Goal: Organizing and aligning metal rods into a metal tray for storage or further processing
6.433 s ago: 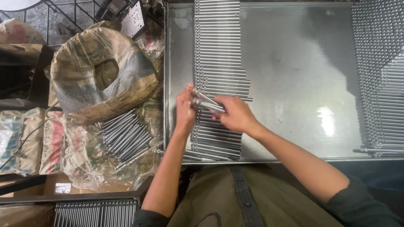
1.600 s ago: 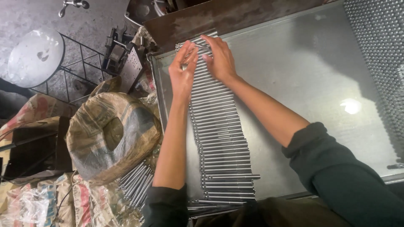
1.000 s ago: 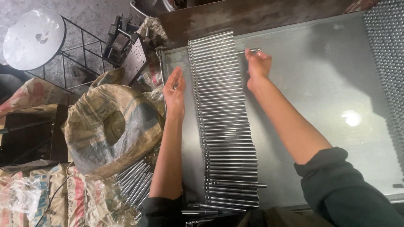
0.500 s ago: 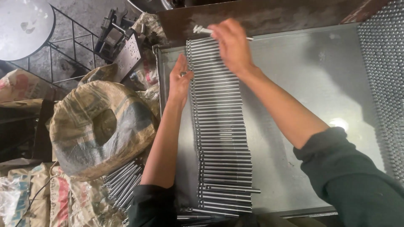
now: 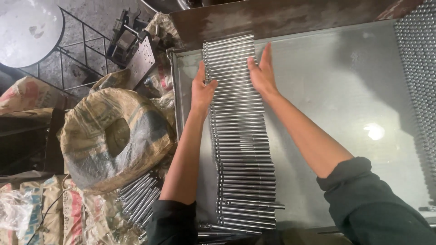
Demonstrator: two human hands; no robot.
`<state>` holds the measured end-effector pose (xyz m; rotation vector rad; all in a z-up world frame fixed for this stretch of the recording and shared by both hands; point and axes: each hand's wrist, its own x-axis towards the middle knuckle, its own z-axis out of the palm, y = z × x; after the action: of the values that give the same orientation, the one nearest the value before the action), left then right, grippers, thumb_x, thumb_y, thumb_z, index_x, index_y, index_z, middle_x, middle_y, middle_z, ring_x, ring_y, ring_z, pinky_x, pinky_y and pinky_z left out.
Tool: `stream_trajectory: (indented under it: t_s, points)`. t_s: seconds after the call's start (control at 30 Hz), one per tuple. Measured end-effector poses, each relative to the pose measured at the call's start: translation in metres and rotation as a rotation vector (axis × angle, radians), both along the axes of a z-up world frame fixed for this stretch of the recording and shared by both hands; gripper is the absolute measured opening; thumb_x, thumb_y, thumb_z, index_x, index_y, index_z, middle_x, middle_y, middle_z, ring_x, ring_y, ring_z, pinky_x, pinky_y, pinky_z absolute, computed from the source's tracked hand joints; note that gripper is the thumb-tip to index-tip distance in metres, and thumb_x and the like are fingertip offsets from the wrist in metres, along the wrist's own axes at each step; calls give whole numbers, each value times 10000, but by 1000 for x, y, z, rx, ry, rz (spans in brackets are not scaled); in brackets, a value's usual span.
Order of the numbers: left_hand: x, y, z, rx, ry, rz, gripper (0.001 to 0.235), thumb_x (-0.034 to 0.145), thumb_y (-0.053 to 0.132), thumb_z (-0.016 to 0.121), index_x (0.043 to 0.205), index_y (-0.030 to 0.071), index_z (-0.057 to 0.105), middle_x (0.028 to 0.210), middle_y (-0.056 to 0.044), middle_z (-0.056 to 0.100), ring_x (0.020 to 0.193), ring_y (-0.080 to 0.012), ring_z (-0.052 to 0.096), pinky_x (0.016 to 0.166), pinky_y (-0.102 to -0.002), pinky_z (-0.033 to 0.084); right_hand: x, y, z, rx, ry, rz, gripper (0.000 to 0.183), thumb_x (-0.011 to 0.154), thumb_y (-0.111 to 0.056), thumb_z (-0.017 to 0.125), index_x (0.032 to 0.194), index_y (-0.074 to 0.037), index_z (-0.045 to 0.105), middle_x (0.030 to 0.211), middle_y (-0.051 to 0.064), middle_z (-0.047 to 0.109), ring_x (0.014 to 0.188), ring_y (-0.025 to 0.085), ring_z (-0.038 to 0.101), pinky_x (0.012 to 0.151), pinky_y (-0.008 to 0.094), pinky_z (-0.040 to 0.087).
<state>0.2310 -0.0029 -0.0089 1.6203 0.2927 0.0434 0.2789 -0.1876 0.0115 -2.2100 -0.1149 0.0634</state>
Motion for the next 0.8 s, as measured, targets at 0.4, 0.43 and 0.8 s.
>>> stream_trajectory:
  t_s: [0.4, 0.43, 0.8]
  points:
    - [-44, -8, 31, -133, -37, 215, 492, 973, 33, 538, 1443, -3, 397, 1469, -185, 406, 1293, -321, 470, 1083, -437, 505, -87, -138, -40, 654, -111, 7, 732, 1092, -384, 488, 1632, -196, 30, 1718, 87, 97, 1596, 185, 107, 1282, 385, 157]
    - [-57, -6, 31, -240, -84, 349, 381, 991, 170, 591, 1320, -21, 568, 1291, -156, 607, 1076, -243, 694, 945, -370, 679, -110, -171, -43, 532, -183, -77, 719, 1081, -391, 523, 1638, -159, 132, 1696, 116, 285, 1574, 176, 240, 1266, 354, 183]
    - [-181, 5, 33, -635, 326, 542, 141, 1009, 212, 496, 874, 193, 528, 819, -4, 653, 459, -15, 446, 305, -122, 232, -127, -565, -63, -439, -761, -464, 402, 1230, -112, 604, 1532, 90, 432, 1478, 304, 443, 1340, 469, 447, 1080, 582, 398]
